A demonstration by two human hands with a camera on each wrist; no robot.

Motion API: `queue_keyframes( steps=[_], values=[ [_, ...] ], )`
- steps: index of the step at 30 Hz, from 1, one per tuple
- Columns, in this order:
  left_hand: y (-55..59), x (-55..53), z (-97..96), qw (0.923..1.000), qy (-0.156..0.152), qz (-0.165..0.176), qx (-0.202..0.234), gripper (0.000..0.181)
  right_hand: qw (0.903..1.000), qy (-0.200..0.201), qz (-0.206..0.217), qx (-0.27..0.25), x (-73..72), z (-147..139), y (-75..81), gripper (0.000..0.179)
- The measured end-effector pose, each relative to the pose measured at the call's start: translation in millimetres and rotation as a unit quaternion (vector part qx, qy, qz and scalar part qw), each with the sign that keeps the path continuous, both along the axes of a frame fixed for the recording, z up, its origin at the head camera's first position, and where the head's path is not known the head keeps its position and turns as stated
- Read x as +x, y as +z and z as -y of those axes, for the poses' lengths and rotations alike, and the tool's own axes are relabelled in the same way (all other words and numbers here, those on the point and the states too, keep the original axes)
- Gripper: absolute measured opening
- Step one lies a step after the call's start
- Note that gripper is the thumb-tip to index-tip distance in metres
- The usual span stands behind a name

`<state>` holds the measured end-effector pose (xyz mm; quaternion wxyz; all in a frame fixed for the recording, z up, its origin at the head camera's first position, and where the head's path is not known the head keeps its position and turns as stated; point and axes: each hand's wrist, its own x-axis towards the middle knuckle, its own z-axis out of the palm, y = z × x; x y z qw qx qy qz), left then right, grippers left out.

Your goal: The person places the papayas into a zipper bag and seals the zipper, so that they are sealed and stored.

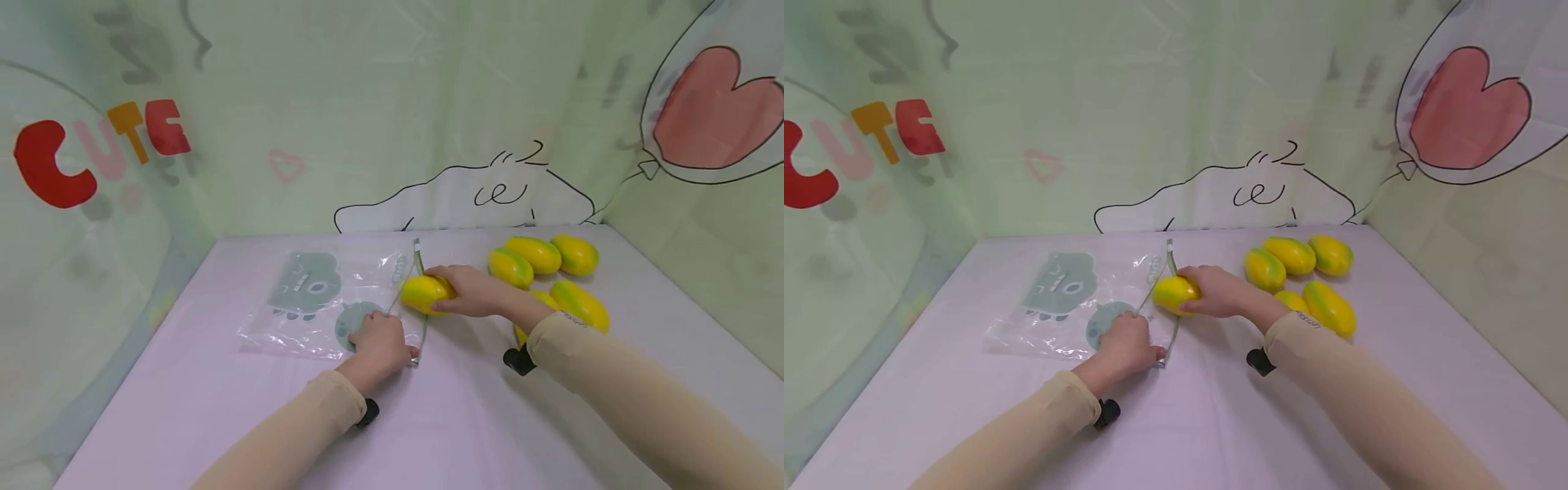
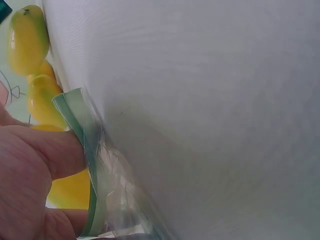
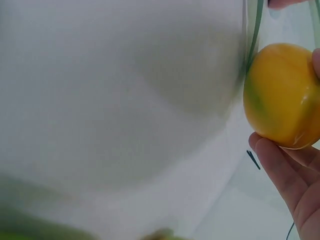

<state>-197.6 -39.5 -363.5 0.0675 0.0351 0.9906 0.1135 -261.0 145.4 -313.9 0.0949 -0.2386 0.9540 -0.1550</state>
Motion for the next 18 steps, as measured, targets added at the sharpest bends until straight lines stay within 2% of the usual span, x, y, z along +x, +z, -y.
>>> queue_keyframes(
  steps=[6, 11, 18],
  values=[
    [0.8, -0.1, -1.3, 1.0, 0.001, 0.002, -0.001, 0.068, 0.9996, -0.008, 0.001, -0.025, -6.9, 14.3, -9.1, 0.07],
    [-0.9, -0.4, -1.2, 0.9999, 0.003, -0.001, 0.016, 0.074, 0.9985, -0.022, 0.007, -0.05, -10.7, 23.2, -12.0, 0.07],
    [-3.4, -0.4, -0.8, 0.9992, 0.006, -0.01, 0.039, 0.083, 0.9973, -0.043, -0.021, -0.055, -12.7, 32.9, -13.9, 0.07]
  ],
)
